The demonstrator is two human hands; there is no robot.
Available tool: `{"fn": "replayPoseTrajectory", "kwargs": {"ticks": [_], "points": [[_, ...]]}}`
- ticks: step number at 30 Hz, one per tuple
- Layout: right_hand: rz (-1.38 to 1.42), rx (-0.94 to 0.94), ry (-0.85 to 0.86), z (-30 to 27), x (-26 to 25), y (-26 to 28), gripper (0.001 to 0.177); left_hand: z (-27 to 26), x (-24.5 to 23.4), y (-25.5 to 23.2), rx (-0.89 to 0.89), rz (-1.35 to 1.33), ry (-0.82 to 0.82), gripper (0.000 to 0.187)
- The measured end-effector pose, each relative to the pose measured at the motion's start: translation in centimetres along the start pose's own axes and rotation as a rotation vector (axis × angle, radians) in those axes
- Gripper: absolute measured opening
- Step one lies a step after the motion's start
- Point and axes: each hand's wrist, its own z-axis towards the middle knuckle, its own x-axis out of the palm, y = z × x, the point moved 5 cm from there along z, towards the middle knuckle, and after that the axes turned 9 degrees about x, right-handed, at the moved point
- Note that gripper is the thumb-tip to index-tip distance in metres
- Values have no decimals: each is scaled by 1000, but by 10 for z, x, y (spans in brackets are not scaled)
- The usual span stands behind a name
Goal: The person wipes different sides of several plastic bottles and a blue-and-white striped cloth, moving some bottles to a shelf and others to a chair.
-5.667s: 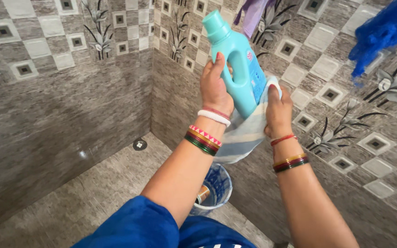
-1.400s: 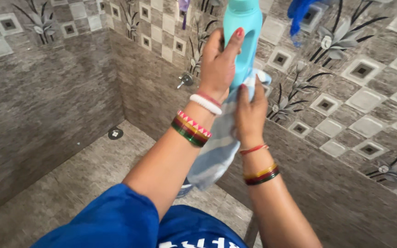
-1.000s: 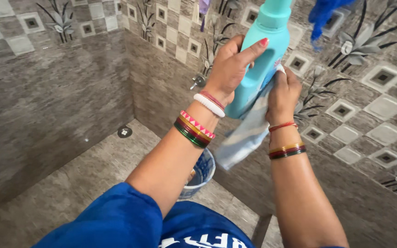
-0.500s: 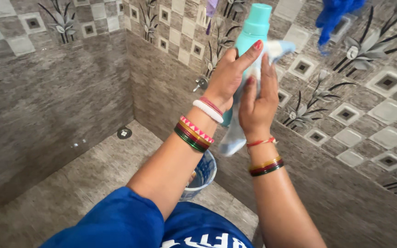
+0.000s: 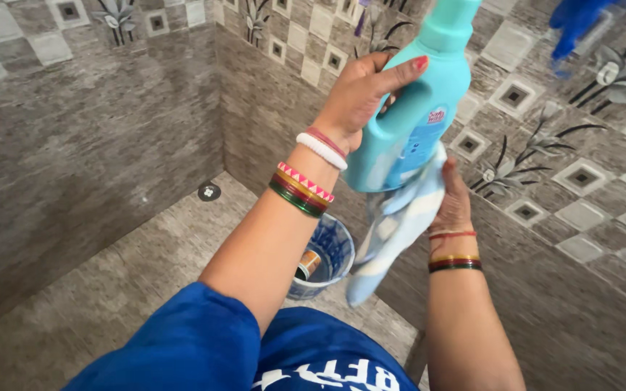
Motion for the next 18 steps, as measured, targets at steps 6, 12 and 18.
{"fn": "replayPoseTrajectory", "kwargs": {"ticks": [6,12,18], "points": [[141,-199,41,-9,20,11,89,27,-8,12,64,-72,-103,46],[117,-361,-111,5,44,32,66,82,4,19,499,1226,-386,68],[40,-603,-174,6,65,44,65,37,40,0,419,1136,-192,150]]}}
